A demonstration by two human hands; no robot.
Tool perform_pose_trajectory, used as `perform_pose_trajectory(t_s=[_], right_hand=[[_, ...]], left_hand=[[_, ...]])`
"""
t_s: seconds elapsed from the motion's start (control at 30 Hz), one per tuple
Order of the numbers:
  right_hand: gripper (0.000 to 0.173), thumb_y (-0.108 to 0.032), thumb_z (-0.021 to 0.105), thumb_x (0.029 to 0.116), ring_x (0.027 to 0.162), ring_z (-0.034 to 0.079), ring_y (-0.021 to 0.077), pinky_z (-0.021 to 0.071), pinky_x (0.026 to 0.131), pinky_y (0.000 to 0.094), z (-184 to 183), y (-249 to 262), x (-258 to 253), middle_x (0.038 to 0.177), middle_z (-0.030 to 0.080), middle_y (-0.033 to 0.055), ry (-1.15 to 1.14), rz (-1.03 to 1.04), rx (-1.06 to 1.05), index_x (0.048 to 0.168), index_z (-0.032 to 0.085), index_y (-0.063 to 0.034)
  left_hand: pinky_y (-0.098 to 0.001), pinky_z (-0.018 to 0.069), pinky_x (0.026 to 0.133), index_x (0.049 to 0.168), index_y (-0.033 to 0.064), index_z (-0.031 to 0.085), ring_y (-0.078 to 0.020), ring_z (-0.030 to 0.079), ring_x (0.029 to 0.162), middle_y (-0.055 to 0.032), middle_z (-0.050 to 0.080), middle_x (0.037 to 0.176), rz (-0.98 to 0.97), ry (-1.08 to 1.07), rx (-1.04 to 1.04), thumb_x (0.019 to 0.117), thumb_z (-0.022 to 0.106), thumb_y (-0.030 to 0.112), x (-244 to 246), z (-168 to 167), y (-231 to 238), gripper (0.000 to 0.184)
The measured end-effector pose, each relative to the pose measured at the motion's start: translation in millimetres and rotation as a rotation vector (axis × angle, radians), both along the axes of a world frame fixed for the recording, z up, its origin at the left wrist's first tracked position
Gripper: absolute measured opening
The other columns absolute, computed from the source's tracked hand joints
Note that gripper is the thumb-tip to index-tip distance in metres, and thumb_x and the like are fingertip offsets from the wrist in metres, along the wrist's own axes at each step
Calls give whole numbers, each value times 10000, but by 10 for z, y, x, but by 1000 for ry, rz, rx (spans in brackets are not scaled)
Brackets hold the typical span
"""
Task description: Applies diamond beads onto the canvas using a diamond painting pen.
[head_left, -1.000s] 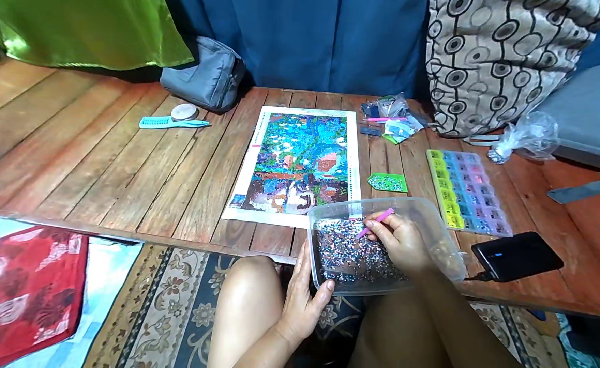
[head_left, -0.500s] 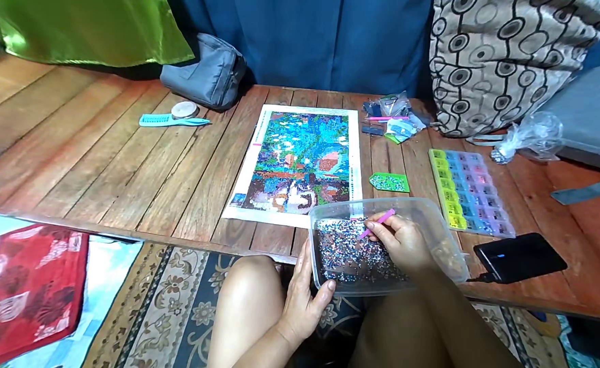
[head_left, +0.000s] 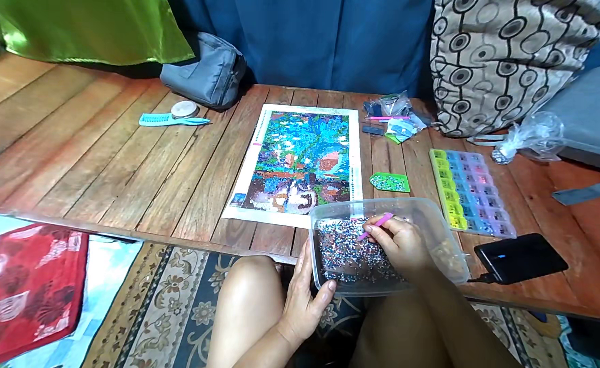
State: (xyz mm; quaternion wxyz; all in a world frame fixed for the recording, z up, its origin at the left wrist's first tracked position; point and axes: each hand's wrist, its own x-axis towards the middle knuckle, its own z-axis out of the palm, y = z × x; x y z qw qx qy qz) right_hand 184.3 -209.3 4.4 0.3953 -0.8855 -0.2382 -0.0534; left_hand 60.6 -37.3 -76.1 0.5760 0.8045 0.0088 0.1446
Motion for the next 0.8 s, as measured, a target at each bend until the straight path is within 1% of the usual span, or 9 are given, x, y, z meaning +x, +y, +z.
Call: perform_pose_trajectory(t_s=[0.07, 0.17, 0.3, 0.5, 0.6, 0.67, 0.7, 0.8], right_hand=[[128, -41, 626, 971, 748, 653, 197, 540, 725, 357, -11, -8, 5, 853, 692, 127, 12, -5, 8, 936, 726, 31], [144, -62, 612, 993, 754, 650, 189, 545, 732, 355, -16, -27, 2, 866, 687, 125, 76, -22, 26, 967, 721, 29], [148, -64, 602, 999, 726, 631, 134, 540, 707, 285, -18, -35, -2, 857, 674, 108, 91, -43, 55, 966, 713, 27], [154, -72, 602, 1004, 732, 629, 118, 531, 714, 265, -11, -47, 3, 857, 677, 102, 112, -50, 76, 971, 709, 33], [158, -88, 594, 1012, 706, 622, 48, 525, 693, 201, 0, -54, 12, 840, 680, 66, 144, -66, 125, 975, 698, 25], [161, -74, 581, 1011, 689, 634, -2, 539, 686, 153, 3, -60, 22, 817, 680, 44, 172, -70, 200, 991, 693, 38], [161, -75, 572, 1015, 677, 635, -25, 539, 675, 136, 0, -64, 31, 793, 681, 19, 192, -73, 238, 998, 689, 34], [145, -77, 556, 1023, 666, 640, -49, 544, 665, 124, 24, -76, 53, 762, 683, -43, 256, -86, 323, 1005, 673, 6]], left_hand=[[-333, 273, 1213, 1552, -29, 351, -207, 358, 1493, -246, 370, 1586, -9, 3, -1, 985, 449, 586, 1, 1, 3, 842], [-332, 268, 1214, 1548, -40, 353, -213, 359, 1492, -255, 370, 1582, -10, 1, 0, 987, 451, 573, -2, 7, 4, 836], [-327, 261, 1217, 1547, -41, 353, -208, 344, 1499, -257, 363, 1585, -13, 5, -3, 988, 453, 571, -2, 17, 6, 835], [-327, 258, 1218, 1555, -29, 346, -209, 344, 1499, -249, 363, 1589, -14, -1, -1, 988, 448, 579, 0, 10, 6, 837], [-334, 254, 1220, 1554, -39, 339, -216, 344, 1500, -255, 364, 1586, -12, 12, 1, 986, 452, 561, 3, 11, 1, 834], [-346, 252, 1221, 1534, -64, 363, -239, 356, 1496, -273, 384, 1568, -1, 9, 11, 986, 447, 571, 3, 5, -7, 843], [-348, 252, 1221, 1524, -73, 375, -250, 361, 1493, -281, 392, 1559, 4, 14, 15, 986, 444, 572, 4, 9, -7, 843], [-361, 257, 1219, 1504, -102, 387, -285, 371, 1486, -303, 400, 1544, 13, 40, 12, 975, 463, 549, 5, 19, -11, 843]])
